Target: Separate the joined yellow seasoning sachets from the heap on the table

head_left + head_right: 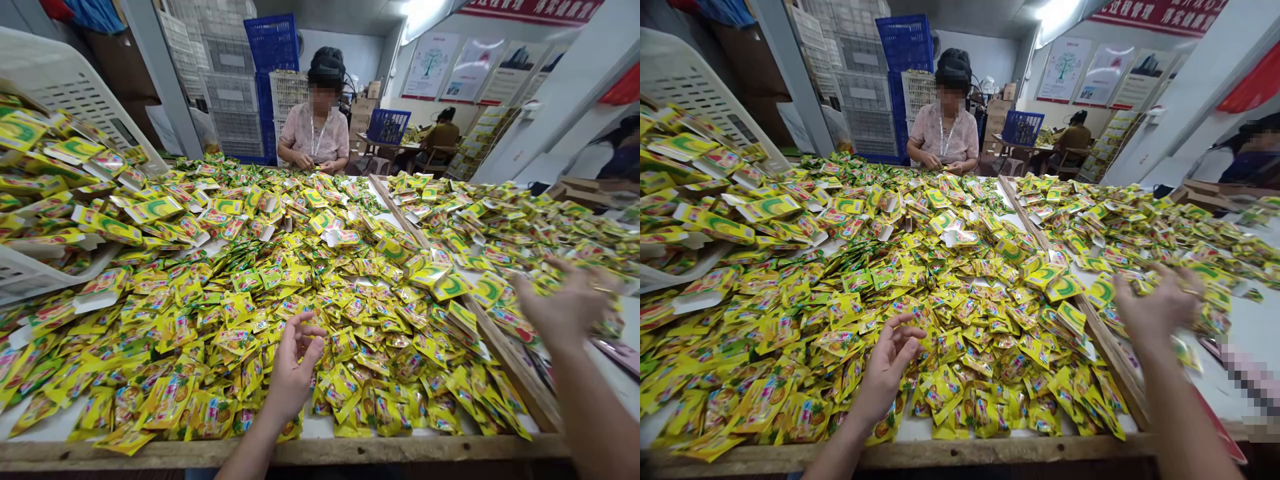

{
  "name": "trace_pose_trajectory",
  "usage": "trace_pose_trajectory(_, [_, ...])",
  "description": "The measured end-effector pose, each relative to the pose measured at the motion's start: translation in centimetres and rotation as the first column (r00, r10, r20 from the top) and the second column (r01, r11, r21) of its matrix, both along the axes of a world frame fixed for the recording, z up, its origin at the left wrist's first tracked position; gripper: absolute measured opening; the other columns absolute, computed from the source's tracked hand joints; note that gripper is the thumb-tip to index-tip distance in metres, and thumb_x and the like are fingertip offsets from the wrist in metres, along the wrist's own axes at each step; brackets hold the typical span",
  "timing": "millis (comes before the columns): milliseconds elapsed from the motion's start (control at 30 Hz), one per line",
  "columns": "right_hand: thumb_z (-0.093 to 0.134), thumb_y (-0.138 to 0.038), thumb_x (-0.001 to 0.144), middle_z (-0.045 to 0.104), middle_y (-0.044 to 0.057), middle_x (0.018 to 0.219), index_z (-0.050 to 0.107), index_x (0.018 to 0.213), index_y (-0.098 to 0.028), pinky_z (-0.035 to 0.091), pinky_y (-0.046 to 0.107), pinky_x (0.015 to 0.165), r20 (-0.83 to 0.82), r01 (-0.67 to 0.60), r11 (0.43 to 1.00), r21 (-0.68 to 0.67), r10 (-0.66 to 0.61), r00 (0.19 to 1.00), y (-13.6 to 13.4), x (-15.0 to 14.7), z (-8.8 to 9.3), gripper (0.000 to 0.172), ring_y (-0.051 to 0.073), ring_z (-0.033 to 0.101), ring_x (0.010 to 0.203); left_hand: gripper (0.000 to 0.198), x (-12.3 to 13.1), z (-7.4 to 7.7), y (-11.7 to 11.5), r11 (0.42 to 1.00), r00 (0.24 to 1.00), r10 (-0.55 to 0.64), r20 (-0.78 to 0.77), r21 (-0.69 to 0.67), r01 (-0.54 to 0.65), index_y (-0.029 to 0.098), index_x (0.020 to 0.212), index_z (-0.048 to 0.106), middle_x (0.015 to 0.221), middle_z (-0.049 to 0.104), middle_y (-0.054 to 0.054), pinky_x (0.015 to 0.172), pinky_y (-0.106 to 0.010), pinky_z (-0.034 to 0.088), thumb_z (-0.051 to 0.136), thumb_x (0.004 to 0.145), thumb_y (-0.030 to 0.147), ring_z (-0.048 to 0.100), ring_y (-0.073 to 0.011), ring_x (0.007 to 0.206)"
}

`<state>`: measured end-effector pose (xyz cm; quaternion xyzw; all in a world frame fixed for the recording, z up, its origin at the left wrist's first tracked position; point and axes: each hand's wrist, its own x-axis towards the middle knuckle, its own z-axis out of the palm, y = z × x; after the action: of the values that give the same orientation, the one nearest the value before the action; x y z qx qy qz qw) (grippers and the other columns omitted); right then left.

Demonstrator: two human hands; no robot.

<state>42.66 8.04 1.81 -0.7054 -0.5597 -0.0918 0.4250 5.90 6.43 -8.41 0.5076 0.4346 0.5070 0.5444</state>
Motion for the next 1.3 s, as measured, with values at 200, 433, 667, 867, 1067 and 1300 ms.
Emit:
trace_pose_trajectory(200, [0.063, -0.015, 0.081, 0.07, 0.004, 0.098, 0.069, 0.089, -0.019, 0.05, 0.033, 0.085, 0.019, -0.413, 0.759, -0.503, 0.487, 0.873, 9.8, -15.4, -7.5, 0.011, 0.019, 0.065, 0.092, 0.039, 0.4, -0.3, 0.4, 0.997, 0.995, 0.077, -0.069, 0.02, -0.076, 0.018, 0.103, 0.054, 0.081, 0.063, -0.004, 0.07, -0.03, 0.05, 0.058, 0.08, 0.048, 0.061, -0.0172, 0.076])
trace_pose_trajectory(433, [0.056, -0.031, 0.09, 0.059, 0.008, 0.117, 0.058, 0.114, -0.018, 0.052, 0.039, 0.083, -0.13, -0.521, 0.548, -0.654, 0.598, 0.791, 13.5, -19.2, -9.1, 0.027, 0.02, 0.061, 0.099, 0.03, -0.4, 0.9, 1.3, 0.974, 0.976, 0.202, -0.086, 0.121, -0.191, 0.017, 0.091, 0.057, 0.072, 0.059, 0.0, 0.062, -0.024, 0.049, 0.06, 0.078, 0.044, 0.058, -0.0133, 0.065])
trace_pose_trajectory(667, [0.058, -0.03, 0.083, 0.068, 0.004, 0.078, 0.062, 0.08, -0.016, 0.055, 0.039, 0.074, -0.574, -0.7, 0.601, -0.386, 0.438, 0.692, 8.9, -14.7, -5.8, 0.015, 0.021, 0.066, 0.08, 0.018, 0.4, 5.3, 9.7, 0.926, 0.746, 0.223, -0.628, 0.374, 0.038, 0.017, 0.099, 0.059, 0.084, 0.065, -0.004, 0.07, -0.026, 0.051, 0.046, 0.088, 0.024, 0.063, -0.0148, 0.076])
trace_pose_trajectory(867, [0.065, -0.042, 0.071, 0.064, 0.0, 0.074, 0.055, 0.073, -0.02, 0.06, 0.037, 0.07, -0.894, -0.681, 0.73, -0.066, 0.26, 0.365, 3.8, -15.6, -5.6, 0.024, 0.017, 0.066, 0.075, 0.026, 5.4, 3.1, 17.6, 0.903, 0.553, 0.237, -0.799, 0.391, 0.178, 0.015, 0.108, 0.059, 0.113, 0.061, -0.008, 0.09, -0.043, 0.048, 0.059, 0.087, 0.028, 0.059, -0.021, 0.102])
trace_pose_trajectory(1067, [0.077, -0.042, 0.063, 0.066, 0.001, 0.076, 0.059, 0.069, -0.019, 0.06, 0.033, 0.066, -0.985, -0.595, 0.802, 0.063, 0.145, 0.09, 1.7, -15.6, -6.2, 0.03, 0.016, 0.065, 0.074, 0.015, 4.4, 3.1, 17.0, 0.795, 0.503, 0.34, -0.795, 0.529, 0.299, 0.015, 0.083, 0.068, 0.099, 0.064, -0.013, 0.091, -0.051, 0.042, 0.054, 0.085, 0.01, 0.056, -0.0274, 0.103])
trace_pose_trajectory(1300, [0.081, -0.032, 0.061, 0.066, -0.001, 0.068, 0.062, 0.067, -0.018, 0.059, 0.028, 0.055, -0.995, -0.618, 0.782, 0.085, 0.034, -0.094, 0.9, -16.3, -6.5, 0.024, 0.014, 0.064, 0.065, 0.024, 0.4, 4.4, 9.7, 0.401, 0.687, 0.278, -0.671, 0.731, 0.552, 0.022, 0.094, 0.067, 0.088, 0.068, -0.004, 0.077, -0.028, 0.05, 0.045, 0.091, 0.014, 0.062, -0.0144, 0.085])
